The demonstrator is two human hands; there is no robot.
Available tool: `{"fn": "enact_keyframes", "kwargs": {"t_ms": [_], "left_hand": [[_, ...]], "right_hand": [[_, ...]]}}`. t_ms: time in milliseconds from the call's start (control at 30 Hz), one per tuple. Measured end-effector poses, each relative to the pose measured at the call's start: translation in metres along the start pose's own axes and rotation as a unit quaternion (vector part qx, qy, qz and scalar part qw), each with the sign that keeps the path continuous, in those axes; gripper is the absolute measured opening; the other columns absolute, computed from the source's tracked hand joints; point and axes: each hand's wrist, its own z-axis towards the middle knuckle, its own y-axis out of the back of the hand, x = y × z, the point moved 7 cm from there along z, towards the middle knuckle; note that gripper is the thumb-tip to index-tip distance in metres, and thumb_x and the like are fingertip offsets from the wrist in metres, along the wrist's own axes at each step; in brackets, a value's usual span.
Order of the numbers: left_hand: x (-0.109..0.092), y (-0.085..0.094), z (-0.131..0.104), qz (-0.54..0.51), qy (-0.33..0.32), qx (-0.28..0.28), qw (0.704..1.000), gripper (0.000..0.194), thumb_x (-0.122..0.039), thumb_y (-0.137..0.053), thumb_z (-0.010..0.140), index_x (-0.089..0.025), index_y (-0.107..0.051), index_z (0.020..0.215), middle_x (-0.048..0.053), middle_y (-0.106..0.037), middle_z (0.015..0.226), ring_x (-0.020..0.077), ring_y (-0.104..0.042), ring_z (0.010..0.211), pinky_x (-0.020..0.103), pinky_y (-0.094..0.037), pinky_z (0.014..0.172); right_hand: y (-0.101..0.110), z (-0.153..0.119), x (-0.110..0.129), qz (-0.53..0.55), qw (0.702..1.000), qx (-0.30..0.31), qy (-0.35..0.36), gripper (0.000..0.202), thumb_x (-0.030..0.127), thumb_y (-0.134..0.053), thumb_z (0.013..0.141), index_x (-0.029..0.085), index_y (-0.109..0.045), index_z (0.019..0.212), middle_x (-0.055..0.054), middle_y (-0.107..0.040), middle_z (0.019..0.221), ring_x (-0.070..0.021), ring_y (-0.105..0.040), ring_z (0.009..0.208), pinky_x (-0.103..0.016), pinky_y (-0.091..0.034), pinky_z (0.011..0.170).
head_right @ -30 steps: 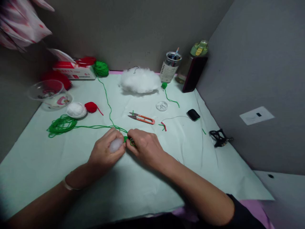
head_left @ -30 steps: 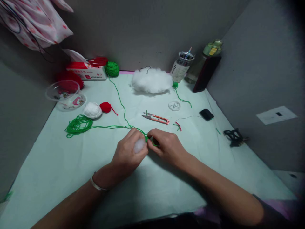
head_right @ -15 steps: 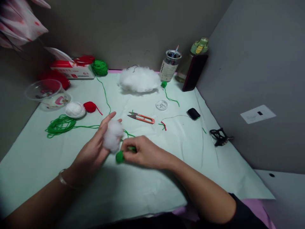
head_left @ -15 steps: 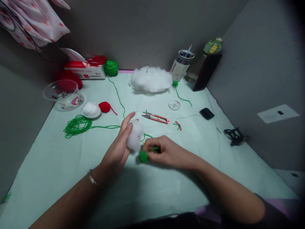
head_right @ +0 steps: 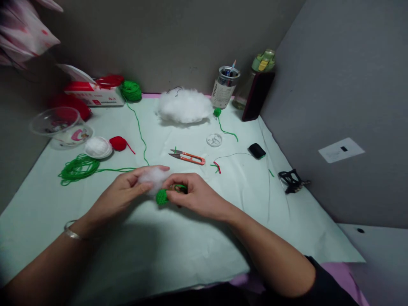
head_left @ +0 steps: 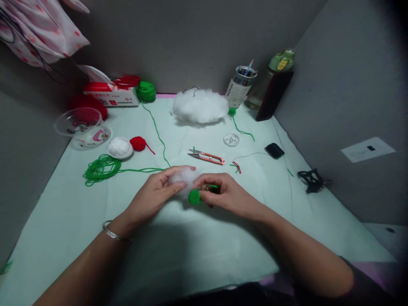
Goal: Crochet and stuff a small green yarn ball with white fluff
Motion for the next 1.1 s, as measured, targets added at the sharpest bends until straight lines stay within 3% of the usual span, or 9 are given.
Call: {"fn": "enact_keyframes", "kwargs": {"t_ms": [100, 167, 233, 300, 500, 667, 867, 1100], "left_hand": [[0.003, 0.011, 0.0, -0.085, -0.006, -0.081, 0.993, 0.027, -0.029, -0.08, 0.078, -0.02, -0.079, 0.104, 0.003, -0.077, 0.088, 0.019, -0.069, 0.076, 0.027, -0.054, 0.07], [0.003, 0.004, -0.002, -0.123, -0.01, -0.06, 0.991, 0.02, -0.027, -0.082, 0.073, -0.02, -0.077, 0.091, 0.002, -0.076, 0.082, 0.0178, -0.066, 0.07, 0.025, -0.051, 0.062], [0.003, -0.012, -0.004, -0.116, 0.006, -0.001, 0.993, 0.021, -0.025, -0.083, 0.069, -0.019, -0.074, 0.088, 0.002, -0.073, 0.078, 0.0164, -0.063, 0.063, 0.024, -0.048, 0.056], [0.003, -0.024, -0.005, -0.083, 0.013, 0.015, 0.996, 0.024, -0.022, -0.083, 0.065, -0.018, -0.072, 0.086, 0.0, -0.07, 0.075, 0.0143, -0.058, 0.061, 0.023, -0.045, 0.055], [0.007, -0.023, -0.004, -0.065, -0.011, -0.104, 0.992, 0.03, -0.019, -0.075, 0.064, -0.02, -0.061, 0.09, -0.003, -0.061, 0.079, 0.0136, -0.056, 0.069, 0.022, -0.045, 0.06], [0.007, -0.021, -0.004, -0.034, -0.043, -0.111, 0.992, 0.03, -0.015, -0.067, 0.064, -0.019, -0.069, 0.094, 0.001, -0.063, 0.093, 0.0175, -0.06, 0.083, 0.026, -0.047, 0.071], [0.003, -0.019, -0.007, 0.055, -0.1, -0.126, 0.985, 0.02, -0.015, -0.064, 0.07, -0.02, -0.071, 0.088, 0.003, -0.064, 0.092, 0.0216, -0.06, 0.09, 0.03, -0.045, 0.078], [-0.004, -0.017, -0.007, 0.106, -0.052, -0.105, 0.987, 0.019, -0.018, -0.061, 0.071, -0.019, -0.069, 0.089, 0.002, -0.064, 0.091, 0.0211, -0.059, 0.085, 0.031, -0.044, 0.077]], "right_hand": [[0.018, 0.002, -0.001, -0.089, 0.987, -0.129, 0.036, 0.013, 0.024, -0.06, 0.086, 0.02, -0.057, 0.074, 0.006, -0.052, 0.062, -0.0087, -0.042, 0.054, -0.024, -0.032, 0.053], [0.026, -0.001, 0.003, -0.198, 0.953, -0.215, 0.084, 0.02, 0.024, -0.059, 0.087, 0.02, -0.054, 0.068, 0.005, -0.05, 0.06, -0.009, -0.038, 0.054, -0.025, -0.031, 0.054], [0.024, -0.003, 0.007, -0.277, 0.919, -0.245, 0.135, 0.022, 0.024, -0.058, 0.09, 0.02, -0.056, 0.068, 0.004, -0.052, 0.06, -0.0095, -0.039, 0.055, -0.025, -0.031, 0.055], [0.017, -0.006, 0.009, -0.31, 0.902, -0.234, 0.189, 0.019, 0.02, -0.056, 0.091, 0.019, -0.06, 0.073, 0.002, -0.059, 0.064, -0.01, -0.045, 0.057, -0.024, -0.033, 0.056], [0.006, -0.013, 0.014, -0.33, 0.887, -0.207, 0.248, 0.018, 0.014, -0.054, 0.094, 0.018, -0.068, 0.082, 0.0, -0.068, 0.071, -0.0112, -0.056, 0.061, -0.023, -0.039, 0.058], [0.003, -0.013, 0.018, -0.348, 0.886, -0.173, 0.252, 0.026, 0.025, -0.053, 0.103, 0.018, -0.07, 0.085, -0.004, -0.069, 0.073, -0.0135, -0.06, 0.065, -0.024, -0.042, 0.061], [0.002, -0.013, 0.017, -0.352, 0.889, -0.14, 0.257, 0.02, 0.024, -0.054, 0.102, 0.017, -0.069, 0.091, -0.004, -0.069, 0.077, -0.0134, -0.058, 0.066, -0.025, -0.041, 0.061], [0.001, -0.012, 0.018, -0.332, 0.899, -0.128, 0.255, 0.016, 0.021, -0.051, 0.101, 0.019, -0.062, 0.09, -0.002, -0.066, 0.079, -0.0129, -0.053, 0.067, -0.025, -0.041, 0.063]]}}
